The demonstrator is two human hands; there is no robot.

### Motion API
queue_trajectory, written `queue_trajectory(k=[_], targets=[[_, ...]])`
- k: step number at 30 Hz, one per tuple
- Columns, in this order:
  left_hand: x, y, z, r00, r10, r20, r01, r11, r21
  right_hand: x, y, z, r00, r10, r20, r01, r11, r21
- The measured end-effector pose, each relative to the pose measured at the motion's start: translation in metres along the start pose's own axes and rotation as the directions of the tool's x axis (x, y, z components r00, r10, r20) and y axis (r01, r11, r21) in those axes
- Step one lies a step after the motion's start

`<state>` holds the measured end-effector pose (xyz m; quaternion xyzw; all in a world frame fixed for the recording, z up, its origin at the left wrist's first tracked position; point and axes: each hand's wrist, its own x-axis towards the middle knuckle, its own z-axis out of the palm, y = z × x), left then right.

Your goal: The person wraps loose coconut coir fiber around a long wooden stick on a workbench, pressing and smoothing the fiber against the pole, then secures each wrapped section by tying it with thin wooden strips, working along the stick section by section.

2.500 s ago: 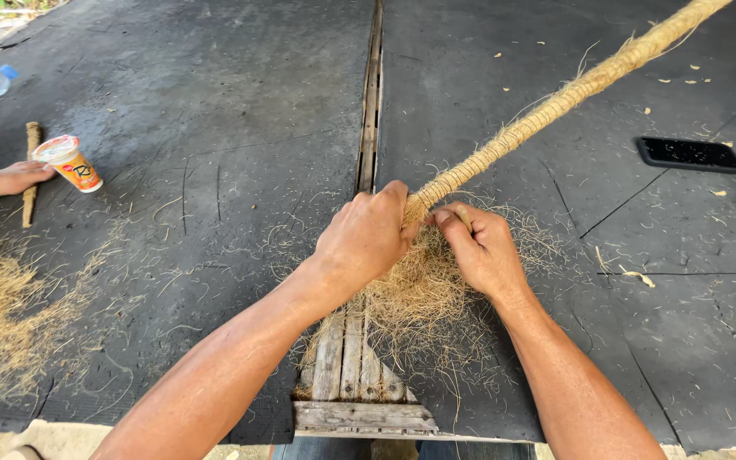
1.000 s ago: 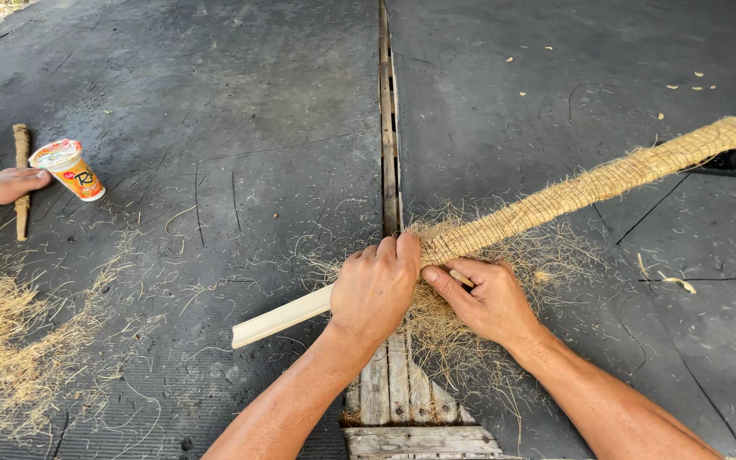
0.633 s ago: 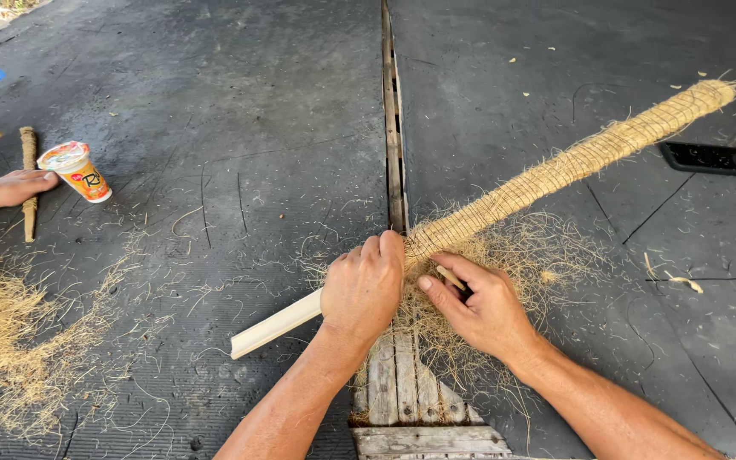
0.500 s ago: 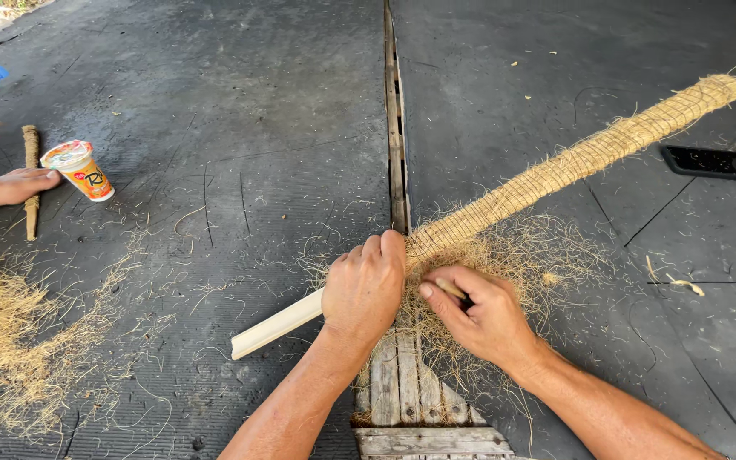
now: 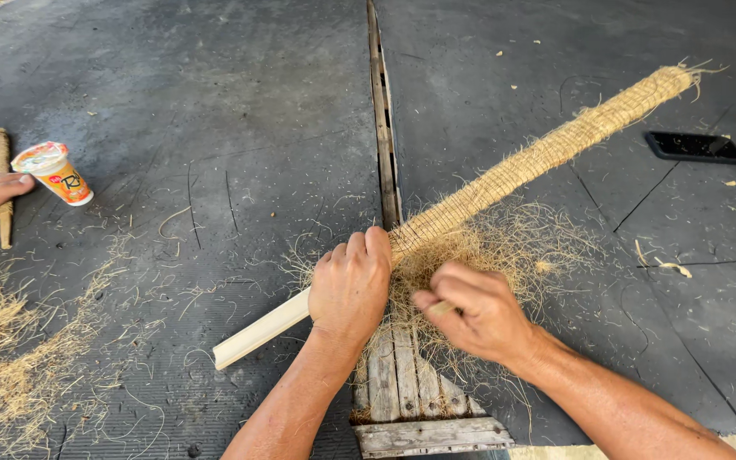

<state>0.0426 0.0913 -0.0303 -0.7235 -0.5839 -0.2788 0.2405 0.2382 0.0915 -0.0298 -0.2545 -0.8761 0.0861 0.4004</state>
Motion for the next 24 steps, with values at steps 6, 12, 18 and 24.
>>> queue_trajectory(k=[6,12,18,24], targets=[[-0.002,0.003,-0.004,1.000,-0.009,0.001,0.009,0.999,-0.039,-0.006,-0.005,-0.008,0.967,0.016,-0.256,-0.002,0.998,0.056],[0.001,0.000,-0.006,0.998,-0.035,-0.050,0.035,0.999,0.002,-0.005,-0.004,-0.005,0.978,0.115,-0.175,-0.111,0.993,0.031],[0.004,-0.001,-0.001,0.999,-0.032,0.013,0.033,0.999,-0.014,0.004,0.001,0.000,0.997,-0.077,0.020,0.079,0.976,-0.202],[0.003,-0.002,0.006,0.998,-0.047,-0.029,0.047,0.999,0.008,0.009,-0.025,-0.004,0.942,-0.308,0.133,0.335,0.879,-0.340]])
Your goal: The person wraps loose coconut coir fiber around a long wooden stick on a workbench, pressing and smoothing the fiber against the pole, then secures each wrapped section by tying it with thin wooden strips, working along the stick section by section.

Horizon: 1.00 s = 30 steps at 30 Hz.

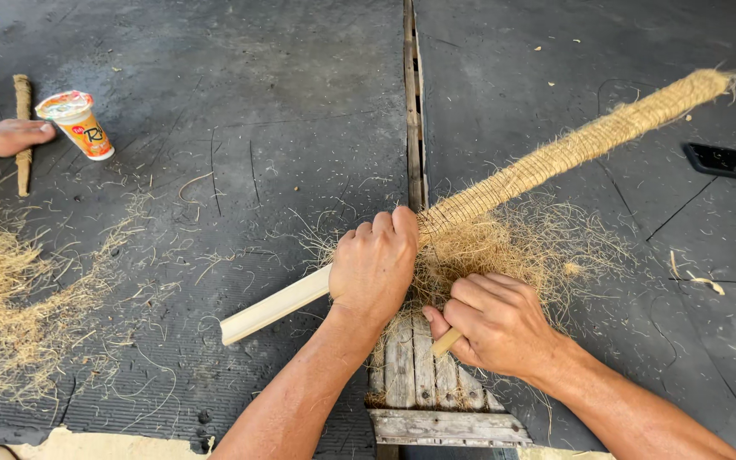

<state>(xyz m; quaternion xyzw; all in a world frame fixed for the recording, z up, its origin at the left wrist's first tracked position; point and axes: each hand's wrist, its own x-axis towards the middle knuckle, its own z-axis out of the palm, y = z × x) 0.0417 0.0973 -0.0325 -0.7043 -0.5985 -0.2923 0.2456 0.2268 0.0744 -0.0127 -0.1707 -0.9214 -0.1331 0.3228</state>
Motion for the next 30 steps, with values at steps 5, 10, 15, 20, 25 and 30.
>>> queue_trajectory(k=[5,10,15,20,25,30], targets=[[0.000,0.009,0.006,0.999,0.048,-0.021,-0.048,0.999,0.005,0.007,-0.003,-0.010,0.997,-0.072,0.013,0.072,0.997,0.013],[0.002,0.021,0.005,0.989,0.133,0.070,-0.131,0.991,-0.025,0.010,0.005,-0.024,0.993,-0.090,0.075,0.087,0.995,0.044],[0.001,0.032,0.000,0.985,0.170,0.020,-0.169,0.983,-0.066,0.015,0.017,-0.068,0.964,-0.119,0.239,0.124,0.992,-0.007],[0.004,0.031,-0.001,0.991,0.135,-0.026,-0.136,0.988,-0.078,0.011,-0.009,-0.088,0.915,-0.171,0.365,0.233,0.963,-0.133],[0.002,0.035,0.001,0.980,0.169,-0.104,-0.175,0.983,-0.057,0.013,-0.033,-0.073,0.895,-0.194,0.402,0.238,0.970,-0.060],[0.001,0.037,0.006,0.977,0.213,-0.012,-0.213,0.977,-0.023,0.023,-0.016,-0.084,0.907,-0.184,0.378,0.247,0.961,-0.127]])
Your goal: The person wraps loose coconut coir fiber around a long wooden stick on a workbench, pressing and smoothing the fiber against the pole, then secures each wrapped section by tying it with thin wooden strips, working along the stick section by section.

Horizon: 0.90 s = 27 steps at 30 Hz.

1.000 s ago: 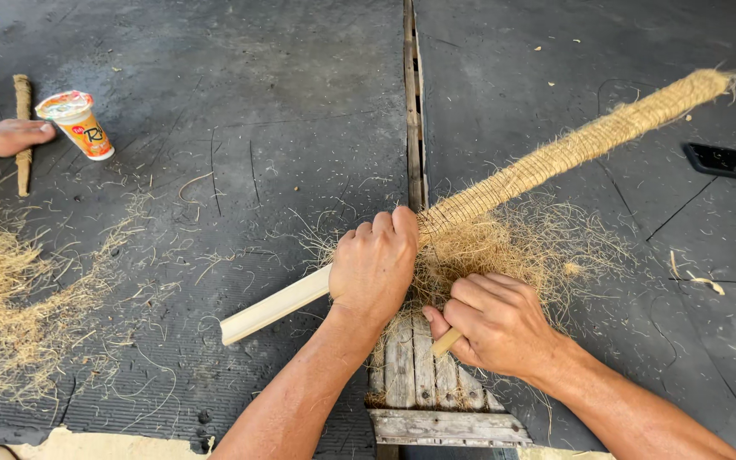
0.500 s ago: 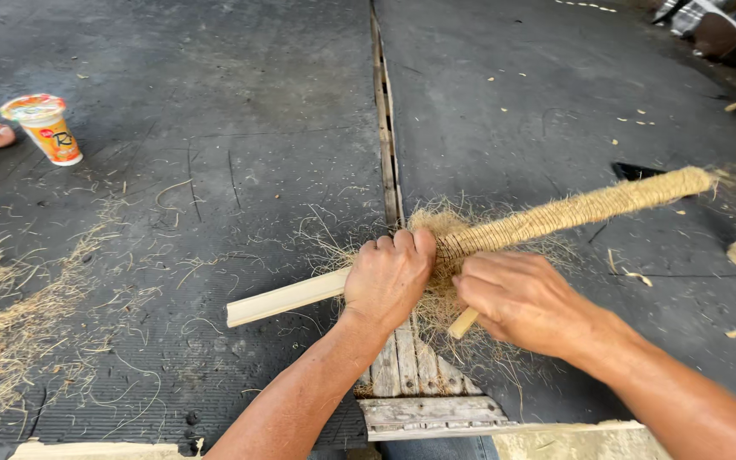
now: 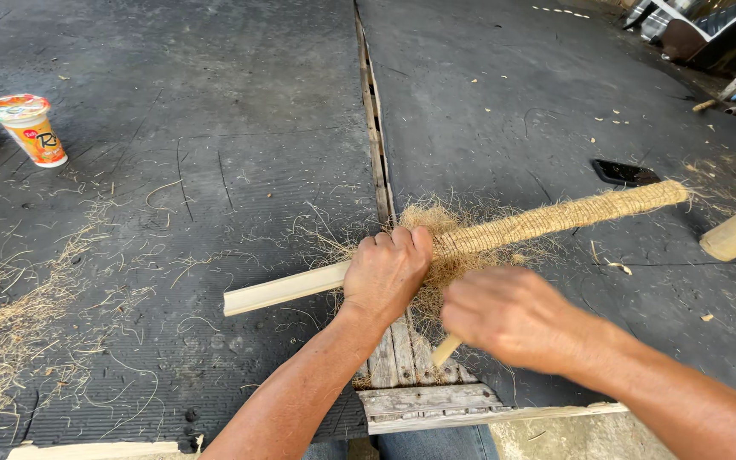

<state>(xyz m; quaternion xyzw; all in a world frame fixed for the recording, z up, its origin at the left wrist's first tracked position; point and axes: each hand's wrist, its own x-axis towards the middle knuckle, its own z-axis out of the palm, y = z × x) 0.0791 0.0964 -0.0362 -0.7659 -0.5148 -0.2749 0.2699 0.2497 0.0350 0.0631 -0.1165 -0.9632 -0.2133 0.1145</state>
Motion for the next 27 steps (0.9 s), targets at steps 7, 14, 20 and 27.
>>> queue_trajectory(k=[7,14,20,27], targets=[[-0.004,0.007,-0.002,0.995,0.063,-0.078,-0.067,0.996,-0.051,0.000,0.048,-0.012,0.994,0.103,0.022,-0.103,0.995,0.001],[-0.005,0.008,-0.003,0.991,0.123,-0.057,-0.128,0.987,-0.100,0.007,0.072,-0.004,0.949,0.316,0.013,-0.312,0.925,0.217],[0.001,-0.005,-0.017,0.993,-0.020,0.115,0.041,0.981,-0.187,0.012,0.061,-0.008,0.922,0.388,0.013,-0.378,0.891,0.253],[0.004,-0.011,-0.030,0.986,-0.114,0.123,0.147,0.941,-0.304,0.004,0.014,0.013,0.893,0.223,-0.392,-0.078,0.932,0.353]])
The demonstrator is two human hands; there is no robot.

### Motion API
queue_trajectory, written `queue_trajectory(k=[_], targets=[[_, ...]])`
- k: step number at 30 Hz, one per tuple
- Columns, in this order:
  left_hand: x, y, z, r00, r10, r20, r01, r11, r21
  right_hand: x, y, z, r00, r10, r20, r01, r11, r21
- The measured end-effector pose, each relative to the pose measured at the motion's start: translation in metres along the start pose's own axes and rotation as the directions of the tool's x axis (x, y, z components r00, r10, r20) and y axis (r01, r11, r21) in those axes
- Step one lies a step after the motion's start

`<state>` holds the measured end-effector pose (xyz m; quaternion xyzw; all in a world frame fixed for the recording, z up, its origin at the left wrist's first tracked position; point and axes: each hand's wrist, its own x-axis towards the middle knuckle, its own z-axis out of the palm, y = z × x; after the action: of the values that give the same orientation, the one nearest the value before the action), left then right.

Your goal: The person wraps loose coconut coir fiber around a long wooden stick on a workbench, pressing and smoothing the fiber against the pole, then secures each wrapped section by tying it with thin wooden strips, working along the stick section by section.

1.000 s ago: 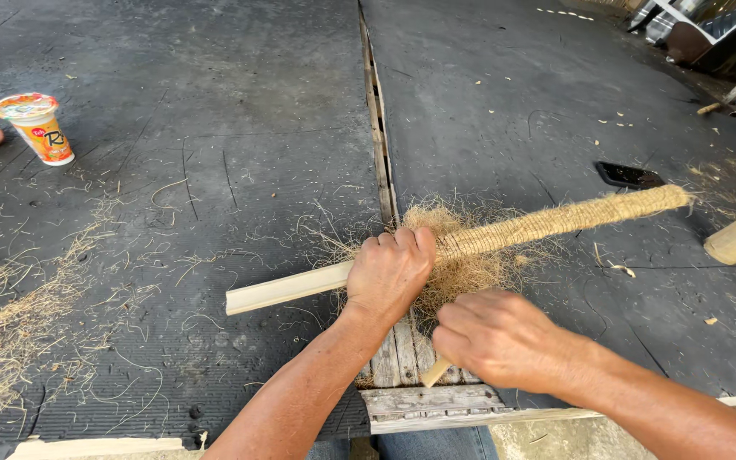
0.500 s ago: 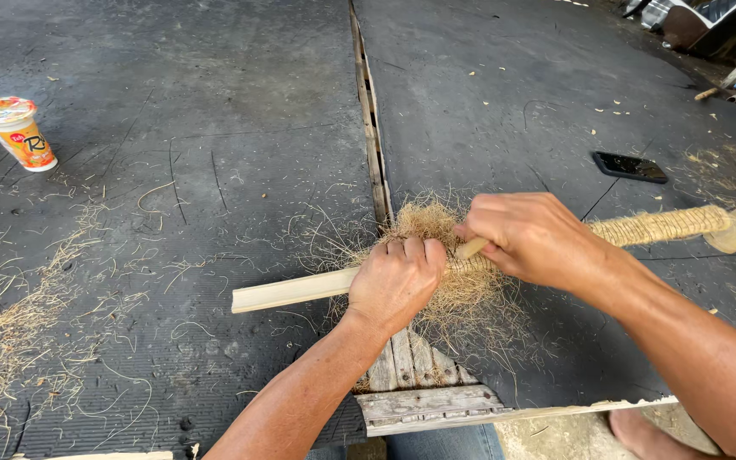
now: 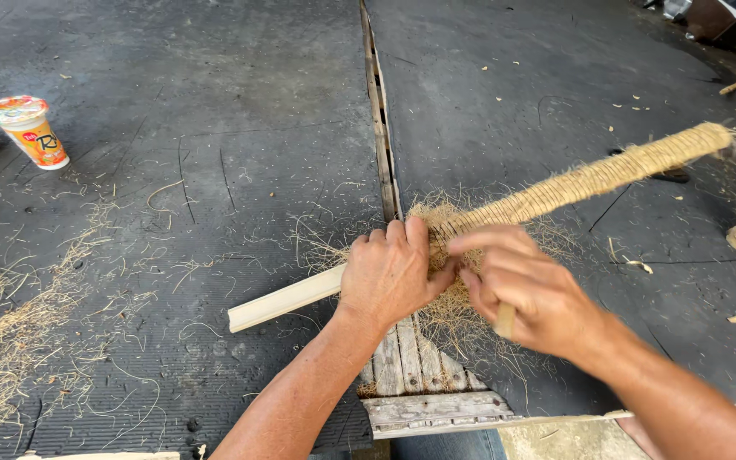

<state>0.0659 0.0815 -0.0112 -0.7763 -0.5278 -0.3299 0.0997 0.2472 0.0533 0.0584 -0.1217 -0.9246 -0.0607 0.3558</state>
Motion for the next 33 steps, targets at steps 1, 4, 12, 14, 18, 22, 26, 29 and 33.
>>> queue_trajectory(k=[1,4,12,14,18,22,26,29,33], targets=[[-0.001,0.000,0.002,0.999,0.018,-0.033,-0.016,0.999,0.052,-0.008,-0.005,0.005,0.997,0.064,-0.043,-0.061,0.996,0.059],[-0.002,-0.002,0.009,0.992,0.052,-0.113,-0.034,0.986,0.163,-0.030,-0.012,0.025,0.939,0.274,-0.207,-0.210,0.936,0.283],[-0.006,-0.002,0.019,0.996,0.046,-0.080,-0.029,0.980,0.197,-0.057,0.005,0.071,0.364,0.931,0.015,-0.631,0.235,0.740],[-0.009,0.001,0.020,0.992,0.064,-0.105,-0.041,0.979,0.201,-0.060,0.008,0.072,0.351,0.928,0.124,-0.527,0.086,0.845],[-0.012,0.005,0.017,0.986,0.110,-0.125,-0.080,0.971,0.225,-0.062,0.014,0.073,0.437,0.885,0.162,-0.463,0.067,0.884],[-0.010,0.005,0.006,0.989,0.096,-0.116,-0.095,0.995,0.009,-0.059,0.022,0.073,0.375,0.905,0.200,-0.473,0.001,0.881],[-0.010,0.003,-0.007,0.984,0.107,-0.142,-0.116,0.991,-0.060,-0.054,0.028,0.070,0.379,0.900,0.214,-0.535,0.025,0.845],[-0.010,0.002,-0.011,0.978,0.122,-0.167,-0.137,0.987,-0.079,-0.051,0.031,0.070,0.408,0.893,0.189,-0.541,0.069,0.838],[-0.012,0.000,-0.008,0.979,0.124,-0.161,-0.145,0.982,-0.123,-0.055,0.032,0.072,0.371,0.907,0.200,-0.576,0.056,0.816]])
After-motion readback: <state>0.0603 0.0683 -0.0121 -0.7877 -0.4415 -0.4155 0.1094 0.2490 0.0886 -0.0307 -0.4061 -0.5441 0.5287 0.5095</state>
